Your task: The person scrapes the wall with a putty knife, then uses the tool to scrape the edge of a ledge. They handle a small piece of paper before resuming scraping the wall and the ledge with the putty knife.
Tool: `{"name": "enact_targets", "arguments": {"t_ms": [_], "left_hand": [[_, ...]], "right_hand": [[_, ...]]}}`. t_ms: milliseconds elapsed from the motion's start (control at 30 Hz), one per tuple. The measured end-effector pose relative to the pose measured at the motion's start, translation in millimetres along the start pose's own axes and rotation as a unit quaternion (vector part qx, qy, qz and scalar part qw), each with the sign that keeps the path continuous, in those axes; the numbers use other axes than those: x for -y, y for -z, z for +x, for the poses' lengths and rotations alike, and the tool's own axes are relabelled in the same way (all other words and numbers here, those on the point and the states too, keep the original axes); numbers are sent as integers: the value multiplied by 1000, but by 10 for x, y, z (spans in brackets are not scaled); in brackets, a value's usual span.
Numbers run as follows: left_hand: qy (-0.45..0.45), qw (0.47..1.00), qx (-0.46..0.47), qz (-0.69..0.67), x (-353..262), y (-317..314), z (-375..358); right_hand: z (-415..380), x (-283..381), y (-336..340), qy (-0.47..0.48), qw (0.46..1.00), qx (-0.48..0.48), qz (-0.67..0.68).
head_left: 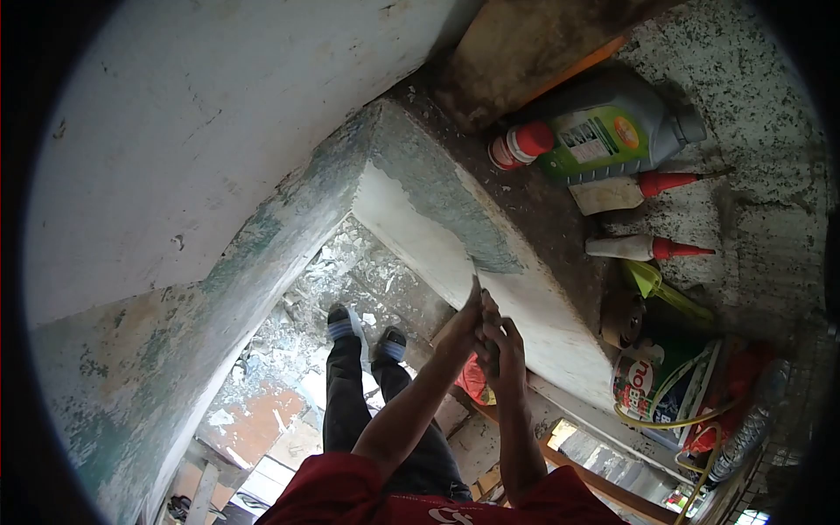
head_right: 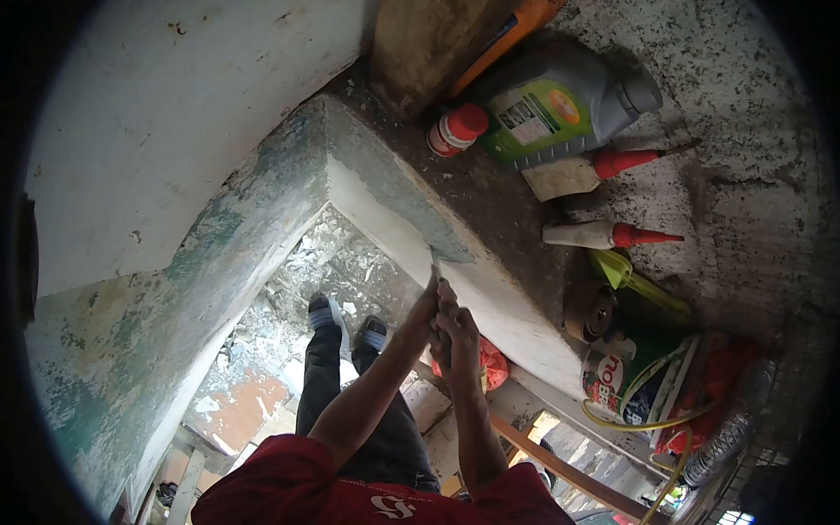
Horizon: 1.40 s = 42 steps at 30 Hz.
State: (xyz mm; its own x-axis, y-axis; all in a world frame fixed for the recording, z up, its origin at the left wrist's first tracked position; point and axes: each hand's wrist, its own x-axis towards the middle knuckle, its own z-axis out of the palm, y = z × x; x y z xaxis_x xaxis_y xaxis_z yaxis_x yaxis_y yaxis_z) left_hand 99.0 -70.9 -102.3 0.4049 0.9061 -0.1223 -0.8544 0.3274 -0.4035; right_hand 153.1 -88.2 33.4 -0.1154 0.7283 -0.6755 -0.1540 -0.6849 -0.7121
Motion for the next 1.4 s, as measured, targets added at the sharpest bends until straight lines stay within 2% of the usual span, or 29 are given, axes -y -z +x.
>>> {"name": "enact_targets", "arguments": {"t_ms": [100, 133, 167, 200, 233, 267, 333, 367, 400, 500, 567, 633, 700, 767, 800, 833, 900, 967, 1100, 1233, 1367, 1400], "left_hand": [[-14, 973, -212, -91, 324, -378, 102], [-27, 986, -162, -8, 390, -378, 87], [-40, 988, -152, 5, 387, -320, 76], [-54, 989, -139, 18, 324, -266, 84], [-69, 989, -125, 31, 267, -220, 97], [-82, 982, -165, 47, 239, -238, 99], [-66, 978, -198, -5, 412, -359, 127], [-61, 975, -213, -29, 431, -378, 150], [-56, 982, -174, 39, 421, -356, 126], [-91, 980, -168, 59, 247, -288, 163], [-111, 969, -193, 109, 258, -282, 145], [-107, 959, -224, 138, 370, -325, 134], [-106, 962, -229, 105, 410, -340, 152], [-113, 968, -206, 86, 362, -301, 184], [-141, 964, -212, 74, 348, -307, 204], [-133, 963, -214, 96, 358, -290, 201], [-116, 958, -220, 144, 371, -229, 171], [-134, 959, -209, 136, 419, -291, 190], [-140, 967, -203, 65, 280, -317, 172], [-118, 961, -221, 120, 400, -400, 90], [-104, 974, -163, 119, 260, -364, 67], [-128, 971, -197, 38, 227, -288, 187]], "right_hand": [[-155, 55, -35, 46, 997, -32, -45], [-229, 150, -50, 30, 998, -36, -36], [-270, 199, -12, 14, 999, -41, -26], [-163, 124, 139, 34, 999, 32, -19], [-125, 90, 168, 50, 996, 38, -69], [-94, 72, 169, 65, 990, 44, -119], [-134, 49, 233, 38, 999, -11, -26], [-97, 106, 207, 36, 999, 13, -29], [-103, 170, 202, 31, 999, 33, -31], [-27, 168, 190, 15, 998, 59, -33], [-22, 170, 150, -9, 998, 54, -43], [-74, 121, 244, 13, 998, 44, -32], [-63, 105, 338, 35, 998, 48, -14], [-14, 77, 343, 71, 990, 46, -109], [-8, 119, 308, 39, 994, 64, -78], [-2, 151, 294, 8, 995, 83, -48], [-51, 89, 426, 23, 997, 75, -26], [-50, 50, 460, 39, 996, 74, -1], [93, 51, 347, 8, 995, 95, -7], [-20, -13, 396, 35, 997, 74, -2], [95, 84, 337, 13, 995, 89, -35], [107, 90, 283, -5, 995, 79, -54]]}}
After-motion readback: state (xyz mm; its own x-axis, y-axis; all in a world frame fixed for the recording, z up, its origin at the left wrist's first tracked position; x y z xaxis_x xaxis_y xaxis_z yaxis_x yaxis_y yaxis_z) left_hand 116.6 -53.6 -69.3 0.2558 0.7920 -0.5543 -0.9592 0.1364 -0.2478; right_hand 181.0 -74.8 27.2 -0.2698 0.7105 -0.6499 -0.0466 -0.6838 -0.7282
